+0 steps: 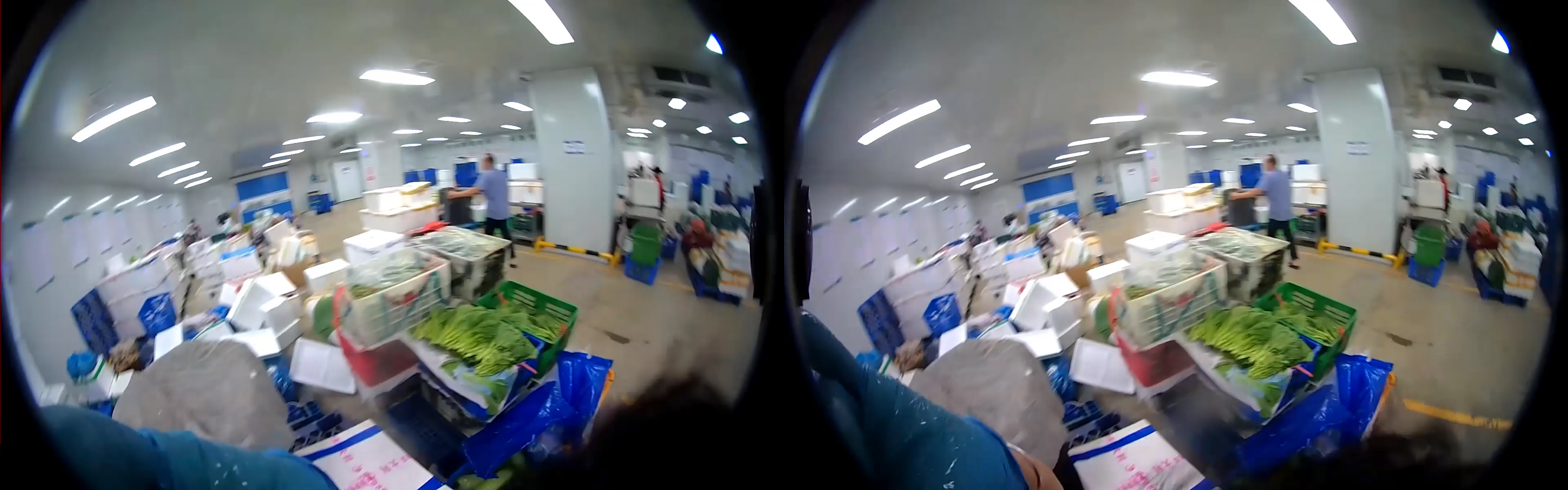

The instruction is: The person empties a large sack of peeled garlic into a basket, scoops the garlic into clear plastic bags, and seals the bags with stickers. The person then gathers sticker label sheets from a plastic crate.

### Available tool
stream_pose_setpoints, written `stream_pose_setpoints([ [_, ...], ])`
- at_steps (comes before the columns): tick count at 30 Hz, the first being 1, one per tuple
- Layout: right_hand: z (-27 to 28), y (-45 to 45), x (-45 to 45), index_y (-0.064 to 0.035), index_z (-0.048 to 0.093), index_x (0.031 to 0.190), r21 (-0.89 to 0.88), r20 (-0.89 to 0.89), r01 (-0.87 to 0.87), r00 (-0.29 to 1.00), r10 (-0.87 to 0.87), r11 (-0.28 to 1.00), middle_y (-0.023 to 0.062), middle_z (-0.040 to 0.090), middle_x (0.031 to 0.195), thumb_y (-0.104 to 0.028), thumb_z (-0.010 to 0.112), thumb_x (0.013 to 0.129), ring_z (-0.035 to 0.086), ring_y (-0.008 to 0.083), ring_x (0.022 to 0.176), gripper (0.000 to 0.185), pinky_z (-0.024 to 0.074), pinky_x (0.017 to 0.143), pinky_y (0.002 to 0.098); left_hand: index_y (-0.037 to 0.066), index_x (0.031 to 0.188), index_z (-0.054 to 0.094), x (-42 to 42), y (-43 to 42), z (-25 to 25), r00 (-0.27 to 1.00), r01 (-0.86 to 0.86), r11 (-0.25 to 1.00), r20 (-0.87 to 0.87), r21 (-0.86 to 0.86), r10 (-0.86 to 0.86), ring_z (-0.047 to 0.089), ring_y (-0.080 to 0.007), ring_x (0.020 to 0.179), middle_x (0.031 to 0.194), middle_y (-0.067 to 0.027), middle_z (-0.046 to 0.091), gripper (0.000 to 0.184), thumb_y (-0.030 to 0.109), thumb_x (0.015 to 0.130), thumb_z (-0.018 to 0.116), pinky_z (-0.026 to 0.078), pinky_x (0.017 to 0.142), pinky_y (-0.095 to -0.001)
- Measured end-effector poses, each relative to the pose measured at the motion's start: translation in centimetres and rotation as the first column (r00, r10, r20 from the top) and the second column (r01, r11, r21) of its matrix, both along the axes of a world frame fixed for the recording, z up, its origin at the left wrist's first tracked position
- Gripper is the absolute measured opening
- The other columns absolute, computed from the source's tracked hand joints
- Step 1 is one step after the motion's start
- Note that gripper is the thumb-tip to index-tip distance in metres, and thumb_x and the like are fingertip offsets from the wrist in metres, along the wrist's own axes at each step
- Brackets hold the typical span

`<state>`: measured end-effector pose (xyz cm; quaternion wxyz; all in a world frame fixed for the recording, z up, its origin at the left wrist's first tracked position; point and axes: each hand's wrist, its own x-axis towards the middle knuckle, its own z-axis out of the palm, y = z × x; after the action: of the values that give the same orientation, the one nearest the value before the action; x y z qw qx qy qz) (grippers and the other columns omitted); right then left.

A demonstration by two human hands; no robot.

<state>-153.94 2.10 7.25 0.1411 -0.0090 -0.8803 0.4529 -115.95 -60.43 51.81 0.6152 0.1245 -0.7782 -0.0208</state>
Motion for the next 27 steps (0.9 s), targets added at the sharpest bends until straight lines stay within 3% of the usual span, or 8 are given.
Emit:
stream_pose_setpoints([
  [4,-7.5,-2.9,-15.3,-0.0042,0.051,0.130,0.205,0.169,-0.108,0.983,0.074,0.973,0.0134,0.062,0.115,-0.019,0.056,0.088,0.060,0.0253,0.104,0.044,0.0461,0.090,0.0374,-0.010,0.118,0.053,-5.0,1.0,2.4,0.976,-0.206,0.978,0.079,0.032,0.203,0.059,-0.0217,0.081,0.093,-0.0139,0.062,0.043,0.026,0.097,0.043,0.048,0.081,-0.0313],
  [10,-11.4,-5.7,-29.8,-0.0054,0.052,0.129,0.328,0.358,-0.237,0.927,0.111,0.915,0.0139,0.064,0.110,-0.023,0.053,0.090,0.062,0.0261,0.101,0.042,0.0477,0.086,0.0380,-0.010,0.118,0.054,-9.2,4.6,4.3,0.908,-0.405,0.913,0.096,-0.058,0.408,0.059,-0.0217,0.081,0.094,-0.0142,0.062,0.042,0.025,0.097,0.043,0.048,0.080,-0.0311],
  [15,-12.7,-5.7,-28.0,-0.0064,0.053,0.128,0.376,0.440,-0.347,0.883,0.164,0.859,0.0144,0.066,0.107,-0.026,0.051,0.092,0.063,0.0268,0.098,0.041,0.0490,0.083,0.0386,-0.010,0.118,0.054,-5.6,5.3,3.5,0.873,-0.484,0.875,0.059,-0.011,0.483,0.059,-0.0217,0.081,0.094,-0.0144,0.062,0.041,0.024,0.097,0.043,0.048,0.080,-0.0310],
  [19,-12.6,-5.9,-25.6,-0.0072,0.053,0.127,0.291,0.475,-0.552,0.792,0.382,0.782,0.0147,0.067,0.104,-0.029,0.049,0.094,0.065,0.0274,0.096,0.040,0.0501,0.080,0.0390,-0.010,0.118,0.054,-1.9,8.5,3.8,0.853,-0.521,0.853,0.051,0.037,0.519,0.059,-0.0217,0.081,0.095,-0.0146,0.062,0.041,0.023,0.097,0.043,0.048,0.080,-0.0309],
  [21,-13.2,-7.2,-23.0,-0.0075,0.053,0.127,0.210,0.409,-0.667,0.724,0.556,0.715,0.0149,0.068,0.102,-0.030,0.049,0.094,0.065,0.0277,0.095,0.040,0.0506,0.079,0.0392,-0.010,0.118,0.054,-0.4,9.5,4.8,0.856,-0.516,0.856,0.057,0.045,0.513,0.059,-0.0217,0.081,0.095,-0.0146,0.062,0.041,0.023,0.097,0.043,0.048,0.080,-0.0309],
  [22,-12.9,-9.0,-20.9,-0.0089,0.055,0.124,0.247,0.220,-0.686,0.728,0.650,0.685,0.0151,0.068,0.101,-0.025,0.055,0.090,0.066,0.0245,0.087,0.038,0.0509,0.075,0.0362,-0.010,0.118,0.054,0.3,9.9,5.3,0.859,-0.511,0.858,0.057,0.049,0.508,0.059,-0.0217,0.081,0.095,-0.0147,0.062,0.040,0.023,0.097,0.043,0.048,0.080,-0.0309],
  [27,-7.0,-17.0,-11.5,-0.0081,0.058,0.121,0.046,0.314,-0.774,0.612,0.726,0.632,0.0146,0.068,0.099,-0.021,0.059,0.086,0.066,0.0241,0.085,0.038,0.0506,0.075,0.0359,-0.010,0.118,0.054,5.3,12.5,5.6,0.860,-0.507,0.860,0.028,-0.061,0.509,0.059,-0.0217,0.082,0.096,-0.0149,0.062,0.040,0.022,0.097,0.043,0.048,0.080,-0.0307],
])
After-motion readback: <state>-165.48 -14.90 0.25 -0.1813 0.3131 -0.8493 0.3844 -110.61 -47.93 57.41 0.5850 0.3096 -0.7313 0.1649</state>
